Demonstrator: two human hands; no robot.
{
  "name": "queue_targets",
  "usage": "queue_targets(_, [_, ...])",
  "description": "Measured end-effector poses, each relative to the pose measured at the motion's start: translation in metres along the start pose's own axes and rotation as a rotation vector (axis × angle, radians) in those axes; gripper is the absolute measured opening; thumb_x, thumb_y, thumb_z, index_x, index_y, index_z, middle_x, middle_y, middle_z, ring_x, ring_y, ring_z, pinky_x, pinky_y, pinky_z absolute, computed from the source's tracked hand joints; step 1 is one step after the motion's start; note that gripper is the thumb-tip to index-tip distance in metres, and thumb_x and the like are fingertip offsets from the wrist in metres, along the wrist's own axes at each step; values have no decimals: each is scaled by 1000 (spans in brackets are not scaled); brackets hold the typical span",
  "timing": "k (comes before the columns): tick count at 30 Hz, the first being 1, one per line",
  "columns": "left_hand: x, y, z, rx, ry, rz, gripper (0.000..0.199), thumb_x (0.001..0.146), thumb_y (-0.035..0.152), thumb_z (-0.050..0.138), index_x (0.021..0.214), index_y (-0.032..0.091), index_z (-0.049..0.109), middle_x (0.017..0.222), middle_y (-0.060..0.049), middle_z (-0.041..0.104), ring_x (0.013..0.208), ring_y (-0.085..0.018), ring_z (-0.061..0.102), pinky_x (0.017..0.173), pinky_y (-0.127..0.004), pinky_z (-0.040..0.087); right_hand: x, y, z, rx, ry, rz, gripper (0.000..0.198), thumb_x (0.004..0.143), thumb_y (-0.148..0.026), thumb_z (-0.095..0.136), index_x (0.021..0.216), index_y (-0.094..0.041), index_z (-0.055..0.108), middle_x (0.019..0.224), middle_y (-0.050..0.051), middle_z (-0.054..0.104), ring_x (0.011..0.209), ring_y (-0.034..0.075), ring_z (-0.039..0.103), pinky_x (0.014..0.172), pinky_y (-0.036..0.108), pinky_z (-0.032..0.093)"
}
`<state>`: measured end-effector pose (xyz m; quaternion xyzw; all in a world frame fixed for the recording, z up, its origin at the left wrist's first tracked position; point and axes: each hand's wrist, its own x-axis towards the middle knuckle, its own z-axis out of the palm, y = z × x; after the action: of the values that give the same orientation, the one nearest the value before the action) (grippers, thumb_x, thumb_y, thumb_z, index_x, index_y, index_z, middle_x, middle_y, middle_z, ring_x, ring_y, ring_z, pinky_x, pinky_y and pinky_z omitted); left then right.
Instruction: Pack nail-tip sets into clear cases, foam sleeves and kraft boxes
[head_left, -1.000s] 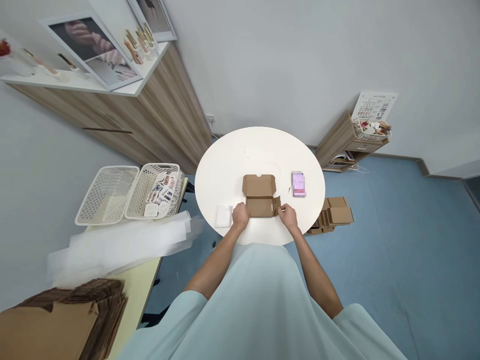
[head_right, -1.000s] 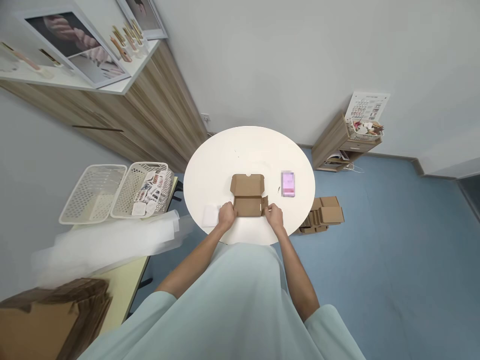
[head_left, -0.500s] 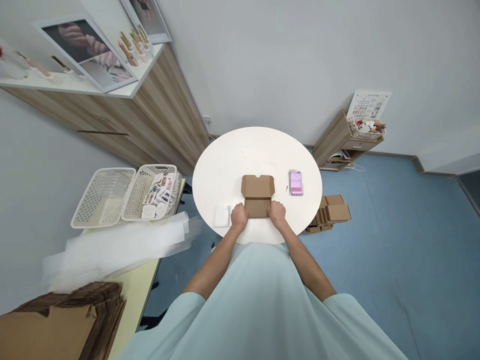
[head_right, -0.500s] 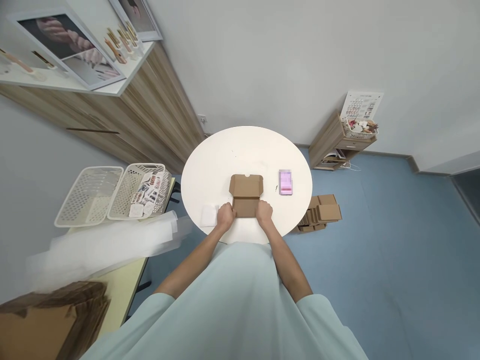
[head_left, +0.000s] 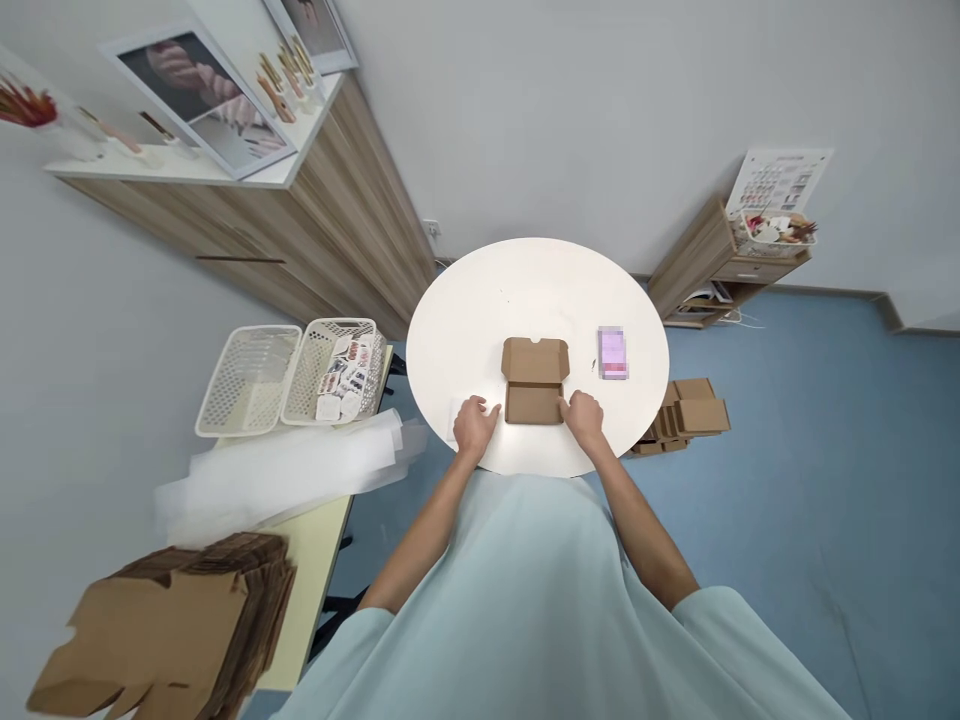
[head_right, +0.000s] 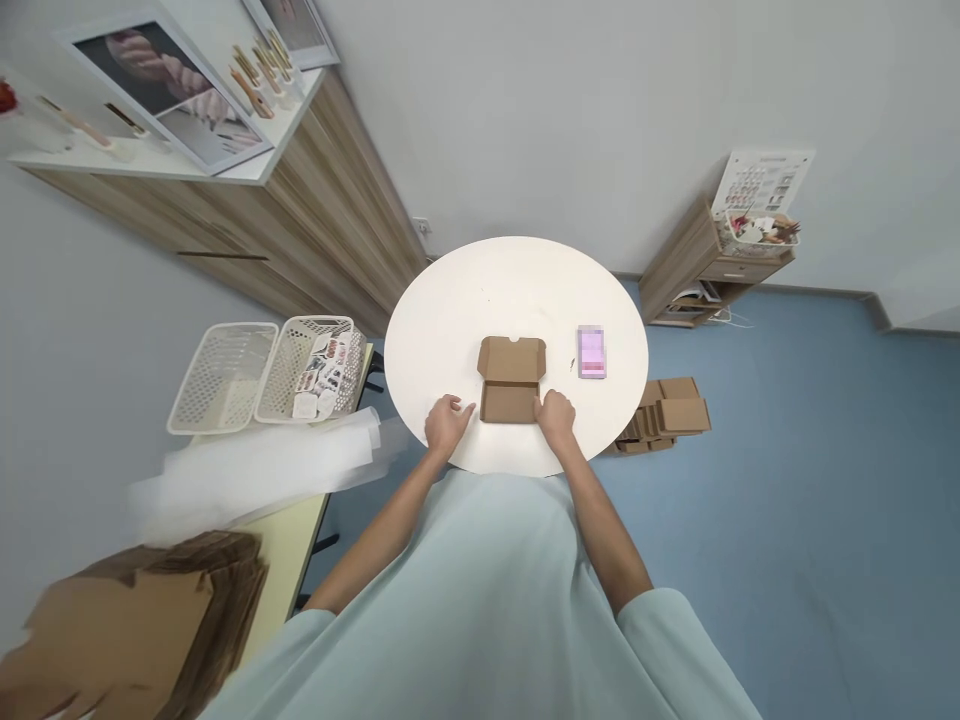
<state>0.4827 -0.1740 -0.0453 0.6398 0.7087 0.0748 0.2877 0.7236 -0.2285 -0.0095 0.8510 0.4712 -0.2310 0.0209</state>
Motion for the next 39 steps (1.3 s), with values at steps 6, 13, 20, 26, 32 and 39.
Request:
queue_targets(6, [4, -60, -22, 90, 52, -249, 67, 79, 51, 86, 128, 16, 57, 135, -20, 62, 127, -35, 62, 99, -41, 51, -24, 17, -5, 146, -34, 22, 35, 110, -43, 50, 101, -17, 72, 101, 14, 77, 96, 27, 73, 73, 30, 43])
queue_targets(13, [7, -66, -21, 141, -15, -205, 46, 81, 52, 85, 103, 20, 60, 115, -16, 71, 114, -33, 67, 92, -38, 51, -29, 11, 4, 257, -42, -7, 32, 108, -40, 54, 96, -18, 74, 94, 13, 78, 89, 26, 71, 70, 30, 40])
queue_targets(20, [15, -62, -41, -74, -54, -223, 31, 79, 39, 85, 85, 22, 60, 95, -8, 77, 93, -26, 72, 83, -35, 54, -31, 7, -2, 427, -75, -79, 27, 105, -37, 59, 93, -20, 74, 93, 9, 79, 88, 22, 73, 72, 27, 45])
queue_targets(26, [14, -24, -46, -541, -194, -128, 40, 69, 43, 89, 93, 20, 66, 89, -8, 79, 86, -23, 73, 79, -34, 57, -23, 1, -6, 740, -124, -192, 19, 95, -36, 72, 106, -21, 74, 105, 6, 80, 96, 20, 75, 85, 27, 54])
queue_targets(32, [17, 38, -24, -615, -287, -34, 49, 69, 43, 90, 102, 20, 62, 94, -7, 81, 86, -22, 74, 77, -33, 56, -4, -13, -6, 922, -188, -231, 28, 92, -34, 74, 115, -23, 65, 114, 5, 79, 90, 17, 76, 82, 28, 58])
queue_targets(39, [20, 55, 6, -485, -327, -24, 37, 78, 33, 83, 105, 23, 60, 92, -3, 81, 83, -21, 74, 75, -31, 54, 9, -5, 9, 768, -123, -146, 32, 93, -23, 70, 124, -27, 62, 93, -3, 79, 76, 16, 75, 78, 26, 56])
